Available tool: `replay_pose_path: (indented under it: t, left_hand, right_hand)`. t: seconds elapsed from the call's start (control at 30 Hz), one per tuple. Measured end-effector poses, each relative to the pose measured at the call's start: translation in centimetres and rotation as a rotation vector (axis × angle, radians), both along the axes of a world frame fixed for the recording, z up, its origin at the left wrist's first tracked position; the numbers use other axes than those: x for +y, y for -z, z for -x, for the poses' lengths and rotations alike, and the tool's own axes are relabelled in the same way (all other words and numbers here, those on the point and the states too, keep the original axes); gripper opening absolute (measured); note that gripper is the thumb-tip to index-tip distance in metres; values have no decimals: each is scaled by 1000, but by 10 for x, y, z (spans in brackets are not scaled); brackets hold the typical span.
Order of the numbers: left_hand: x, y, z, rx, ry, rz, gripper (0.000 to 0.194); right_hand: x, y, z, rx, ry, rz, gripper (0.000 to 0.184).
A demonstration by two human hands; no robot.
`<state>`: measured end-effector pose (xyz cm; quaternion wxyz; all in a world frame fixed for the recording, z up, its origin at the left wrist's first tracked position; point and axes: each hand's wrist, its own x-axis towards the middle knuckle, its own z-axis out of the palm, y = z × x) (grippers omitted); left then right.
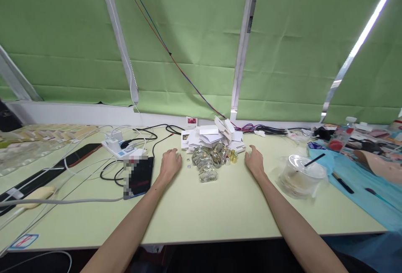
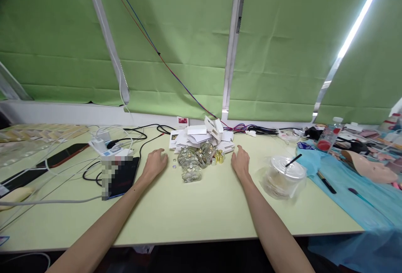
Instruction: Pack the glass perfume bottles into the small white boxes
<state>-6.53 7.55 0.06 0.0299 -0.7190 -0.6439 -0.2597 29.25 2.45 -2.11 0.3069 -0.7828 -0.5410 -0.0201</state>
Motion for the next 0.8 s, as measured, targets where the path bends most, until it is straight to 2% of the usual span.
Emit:
replay_pose_path:
  t: [0.17, 0.33, 0.57, 0.7, 0.8]
  left_hand:
    - [-13, -13, -5, -116, 27, -72, 35]
    - [-22, -15, -12, -184, 97, -3, 30]
    - [-21, -17, -8, -239, 162, 24, 32]
    - [-19, -15, -8, -256, 197, 26, 33]
    - [-19, -12, -10, -254, 227, 29, 34]
  right_hand:
    - [-3, -4, 22, 36, -134, -209, 44]
    - [-2, 2, 40, 79, -266, -338, 38]
    - [-4, 4, 41, 63, -289, -533, 29]
    - [-4, -4, 48, 25, -327, -556, 27]
    - [5, -21, 51, -19, -359, -503, 24]
